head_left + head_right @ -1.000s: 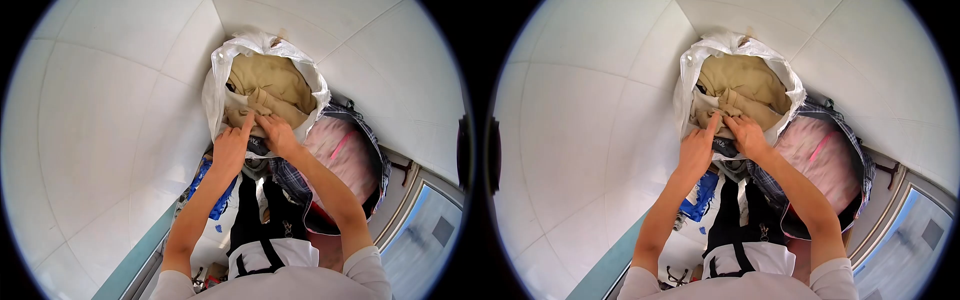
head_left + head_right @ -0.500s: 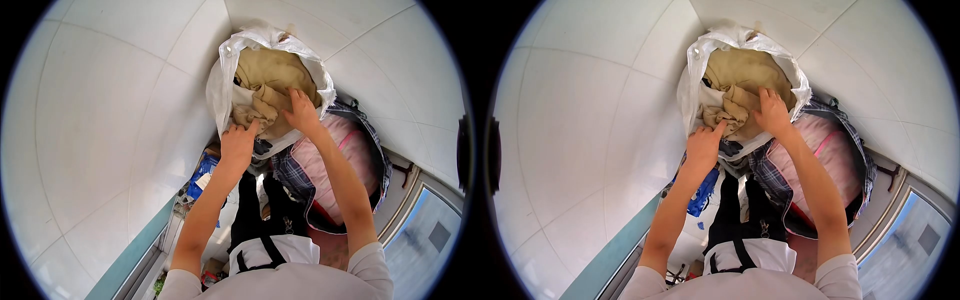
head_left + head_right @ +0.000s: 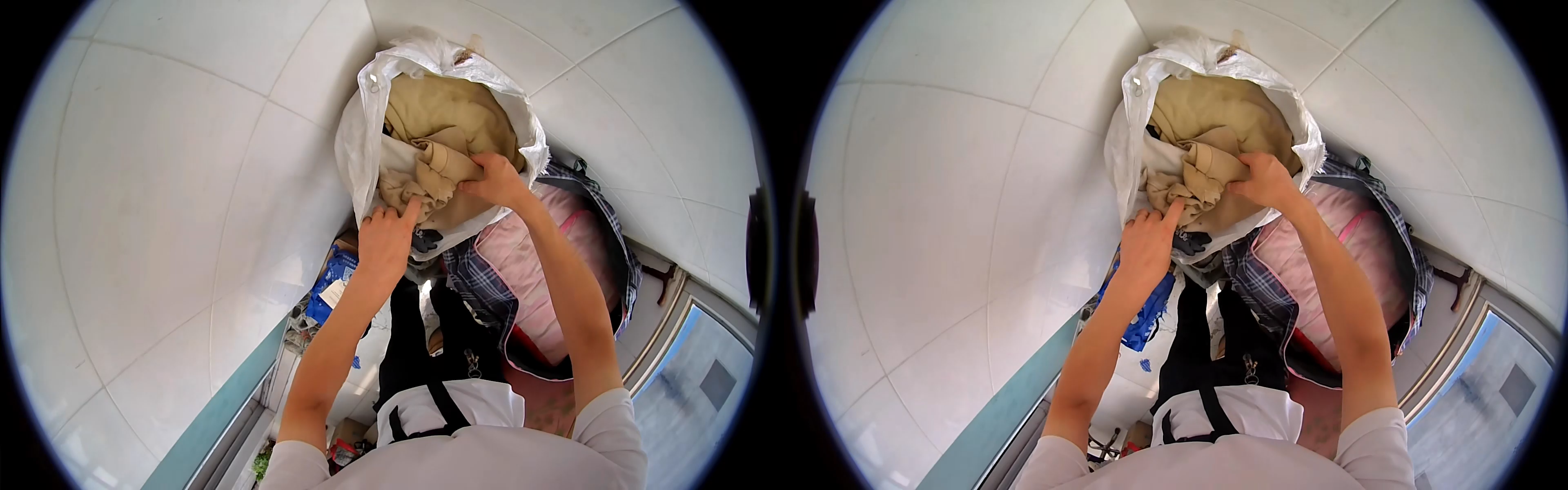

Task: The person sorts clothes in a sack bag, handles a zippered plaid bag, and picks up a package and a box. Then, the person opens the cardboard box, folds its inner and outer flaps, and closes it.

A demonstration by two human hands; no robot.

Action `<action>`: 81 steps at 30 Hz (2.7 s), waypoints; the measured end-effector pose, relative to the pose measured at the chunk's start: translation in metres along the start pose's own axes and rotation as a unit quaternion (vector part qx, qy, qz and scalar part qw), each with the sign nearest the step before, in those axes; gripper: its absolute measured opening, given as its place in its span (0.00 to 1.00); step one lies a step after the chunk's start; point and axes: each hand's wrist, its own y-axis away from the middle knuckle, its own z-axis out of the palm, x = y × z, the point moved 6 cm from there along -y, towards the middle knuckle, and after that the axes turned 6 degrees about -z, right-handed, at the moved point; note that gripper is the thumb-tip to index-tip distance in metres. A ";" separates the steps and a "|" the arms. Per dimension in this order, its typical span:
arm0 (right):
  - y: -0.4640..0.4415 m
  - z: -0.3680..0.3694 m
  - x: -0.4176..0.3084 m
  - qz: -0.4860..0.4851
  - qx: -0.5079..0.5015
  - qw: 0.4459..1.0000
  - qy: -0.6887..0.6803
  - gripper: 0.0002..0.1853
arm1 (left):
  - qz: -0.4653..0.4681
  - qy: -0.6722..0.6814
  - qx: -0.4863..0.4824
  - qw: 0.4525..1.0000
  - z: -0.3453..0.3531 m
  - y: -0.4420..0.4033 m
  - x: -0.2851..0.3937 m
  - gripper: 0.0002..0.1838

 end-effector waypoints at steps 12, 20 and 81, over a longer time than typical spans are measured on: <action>0.027 -0.073 0.010 0.089 0.133 0.903 -0.399 0.24 | 0.012 0.098 0.099 0.990 -0.007 0.020 -0.014 0.24; 0.062 -0.126 -0.032 0.123 0.316 0.721 -0.604 0.22 | 0.022 0.089 0.108 0.990 -0.001 0.025 -0.010 0.17; 0.019 -0.056 -0.021 0.121 0.297 0.947 -0.011 0.26 | 0.234 -0.043 0.103 0.966 -0.096 0.083 0.008 0.21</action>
